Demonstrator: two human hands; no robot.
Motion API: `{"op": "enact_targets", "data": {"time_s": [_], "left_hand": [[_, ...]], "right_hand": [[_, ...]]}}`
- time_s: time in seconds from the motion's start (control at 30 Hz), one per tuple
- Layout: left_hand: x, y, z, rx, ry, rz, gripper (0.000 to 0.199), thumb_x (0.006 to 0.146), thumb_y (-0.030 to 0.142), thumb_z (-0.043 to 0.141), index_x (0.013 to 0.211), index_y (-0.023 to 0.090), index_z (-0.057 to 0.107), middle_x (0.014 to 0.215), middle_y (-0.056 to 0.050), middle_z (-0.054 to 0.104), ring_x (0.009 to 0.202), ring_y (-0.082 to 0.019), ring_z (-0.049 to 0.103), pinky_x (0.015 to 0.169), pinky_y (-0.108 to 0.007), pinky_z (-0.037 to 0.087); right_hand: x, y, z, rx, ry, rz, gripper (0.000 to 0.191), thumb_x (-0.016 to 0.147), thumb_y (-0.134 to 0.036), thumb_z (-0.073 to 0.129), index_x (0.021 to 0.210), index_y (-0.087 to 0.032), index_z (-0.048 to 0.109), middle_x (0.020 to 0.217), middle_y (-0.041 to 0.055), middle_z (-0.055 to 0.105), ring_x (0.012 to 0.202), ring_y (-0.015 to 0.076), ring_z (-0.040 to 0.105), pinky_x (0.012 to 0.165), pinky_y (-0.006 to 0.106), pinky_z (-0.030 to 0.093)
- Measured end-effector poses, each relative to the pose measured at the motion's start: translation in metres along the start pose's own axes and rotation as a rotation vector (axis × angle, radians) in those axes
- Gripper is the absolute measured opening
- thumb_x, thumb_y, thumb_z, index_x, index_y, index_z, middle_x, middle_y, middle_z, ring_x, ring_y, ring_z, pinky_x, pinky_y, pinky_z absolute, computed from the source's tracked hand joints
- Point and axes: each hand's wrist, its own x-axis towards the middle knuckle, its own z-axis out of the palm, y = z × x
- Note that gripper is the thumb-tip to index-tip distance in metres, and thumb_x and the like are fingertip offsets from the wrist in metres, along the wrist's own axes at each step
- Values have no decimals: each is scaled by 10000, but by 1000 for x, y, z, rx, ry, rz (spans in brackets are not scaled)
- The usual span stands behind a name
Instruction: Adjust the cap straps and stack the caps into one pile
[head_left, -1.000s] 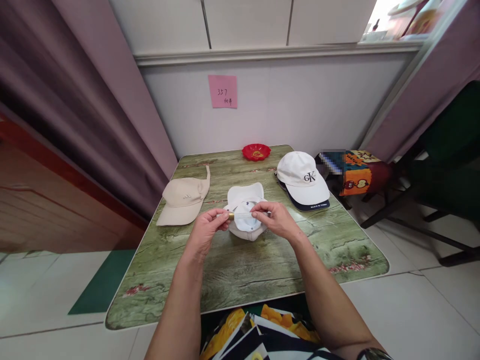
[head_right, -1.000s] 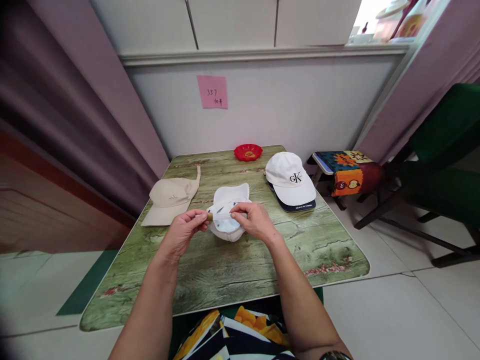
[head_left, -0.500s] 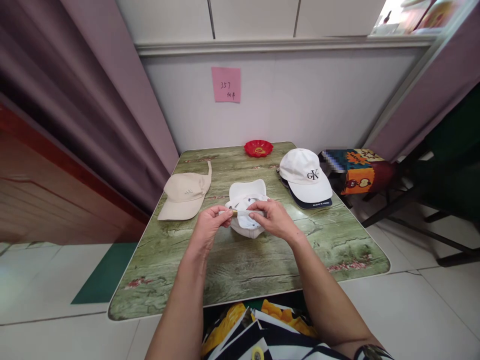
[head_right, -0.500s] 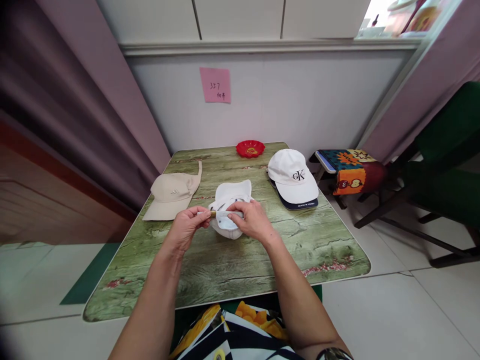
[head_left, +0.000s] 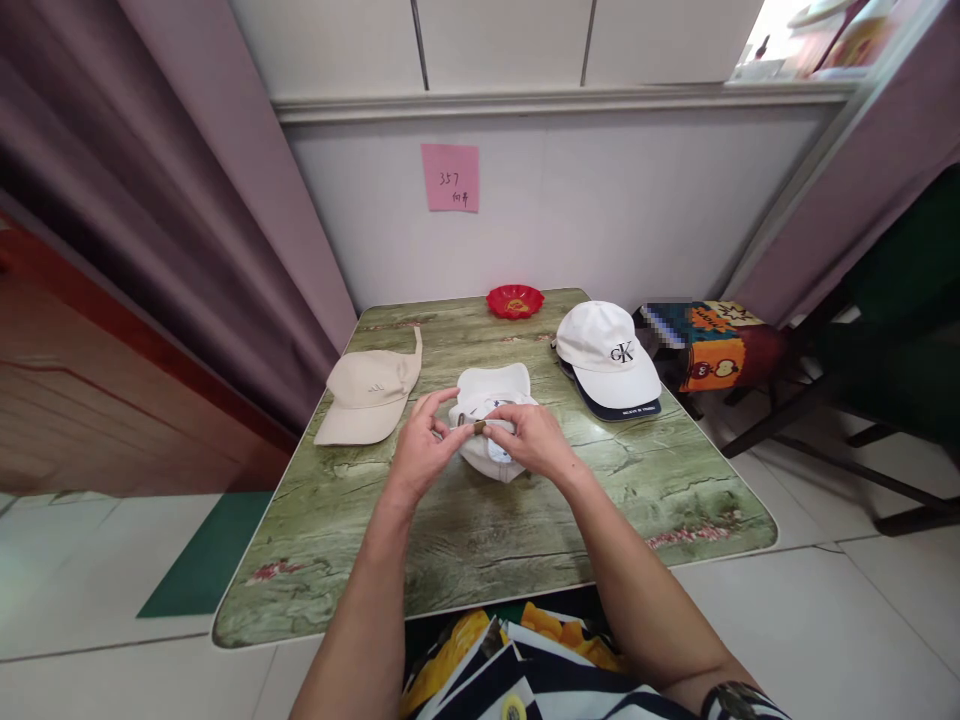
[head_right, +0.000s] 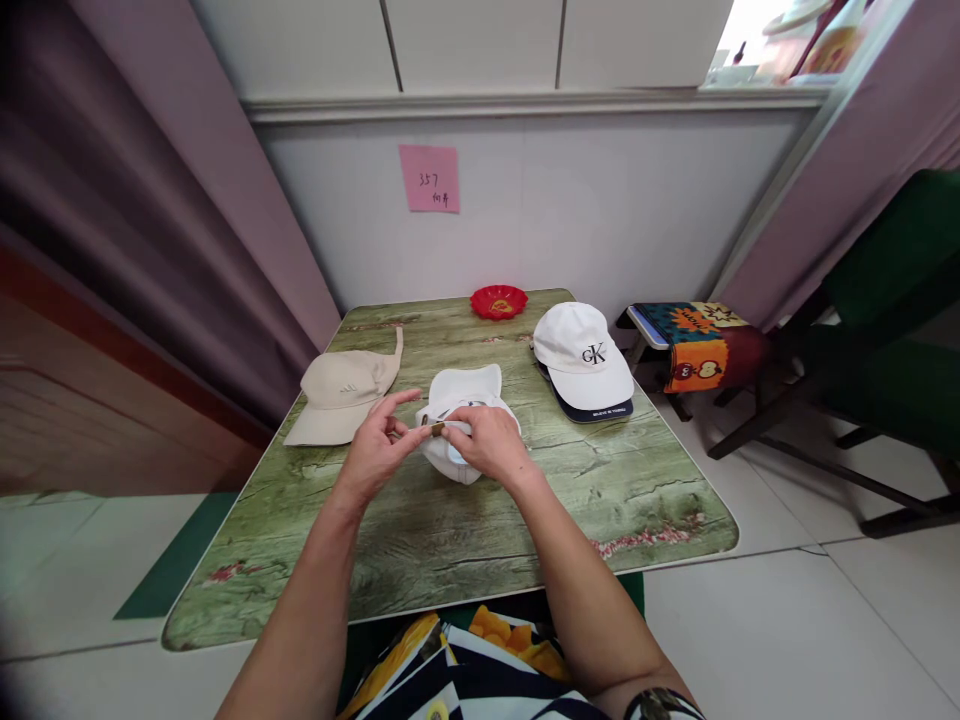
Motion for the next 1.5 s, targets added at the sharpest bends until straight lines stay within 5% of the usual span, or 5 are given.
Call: {"op": "enact_targets", "data": {"time_s": [0.23,0.6,0.9,1.07,1.5], "left_hand": [[7,4,4,60,-304,-14,311,701,399,775,941,204,742,924,-50,663,656,-150,561,572,-238,432],[15,-13,-4,66,-366,-119,334,703,417,775,925,194,663,646,30,583,502,-123,518,460,-224,404],[58,-32,11,95,-99,11,359,705,409,767,949,155,692,659,16,615,504,-118,522,517,-238,421],[79,-32,7,148,-262,30,396,752,413,738,1046,153,687,857,-35,660,615,-140,586,595,-263,477],[84,-2,2,-135,-348,-152,437,673,334,820,1036,143,669,892,-46,679,736,-145,605,676,-259,494]], "right_hand": [[-1,3,1,-4,13,-8,232,889,-356,590,970,-254,782,753,12,730,658,153,573,636,256,333],[-10,45,-23,-289,-171,26,433,699,-377,817,1101,-261,708,1016,68,763,988,279,668,975,411,324],[23,67,8,-357,207,201,267,866,-401,650,1041,-208,708,1041,115,747,1051,259,635,1131,498,201],[35,63,-8,-115,152,89,407,813,-275,651,1218,-233,635,1260,86,680,1209,273,570,1153,554,176],[97,32,-24,235,-213,-84,228,874,-366,618,862,-186,757,743,5,706,672,127,553,614,226,349]]}}
